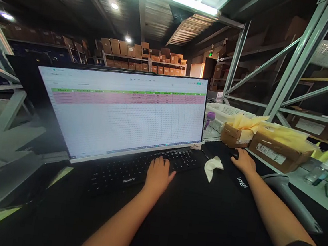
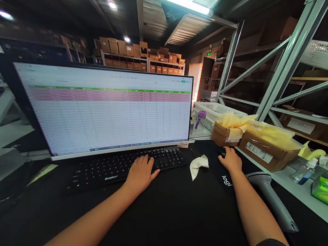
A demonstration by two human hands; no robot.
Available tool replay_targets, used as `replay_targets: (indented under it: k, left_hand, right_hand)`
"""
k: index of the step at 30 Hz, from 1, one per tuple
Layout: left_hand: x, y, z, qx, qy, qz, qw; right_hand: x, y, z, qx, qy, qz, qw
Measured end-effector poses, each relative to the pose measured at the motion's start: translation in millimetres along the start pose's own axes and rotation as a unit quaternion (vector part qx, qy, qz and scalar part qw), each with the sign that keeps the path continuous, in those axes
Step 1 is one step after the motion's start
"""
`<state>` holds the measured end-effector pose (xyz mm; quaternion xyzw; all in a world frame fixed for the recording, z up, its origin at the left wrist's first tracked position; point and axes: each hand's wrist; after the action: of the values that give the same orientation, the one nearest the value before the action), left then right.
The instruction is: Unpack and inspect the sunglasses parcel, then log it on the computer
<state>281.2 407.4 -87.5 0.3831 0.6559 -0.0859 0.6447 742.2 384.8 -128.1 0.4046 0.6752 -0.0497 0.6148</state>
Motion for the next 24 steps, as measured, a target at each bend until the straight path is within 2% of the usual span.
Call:
replay_targets:
  k: [9, 24]
  left_hand:
    - [-1.8, 0.5, -0.1, -0.007, -0.008, -0.004, 1.000]
    - [-1.4, -0.9, 0.1, -0.004, -0.013, 0.009, 1.000]
  right_hand:
    - [-1.5, -0.3, -5.0, -0.004, 0.014, 0.017, 1.000]
    - [-5.2, -3.8, -6.7, -0.002, 0.011, 0.013, 1.000]
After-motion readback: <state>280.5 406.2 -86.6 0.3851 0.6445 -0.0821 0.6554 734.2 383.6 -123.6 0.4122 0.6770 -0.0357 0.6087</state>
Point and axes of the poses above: each hand's wrist, its own y-axis towards the middle knuckle, its own x-axis out of the palm, z = x × y, and after that the axes turned 8 degrees about x, right-handed
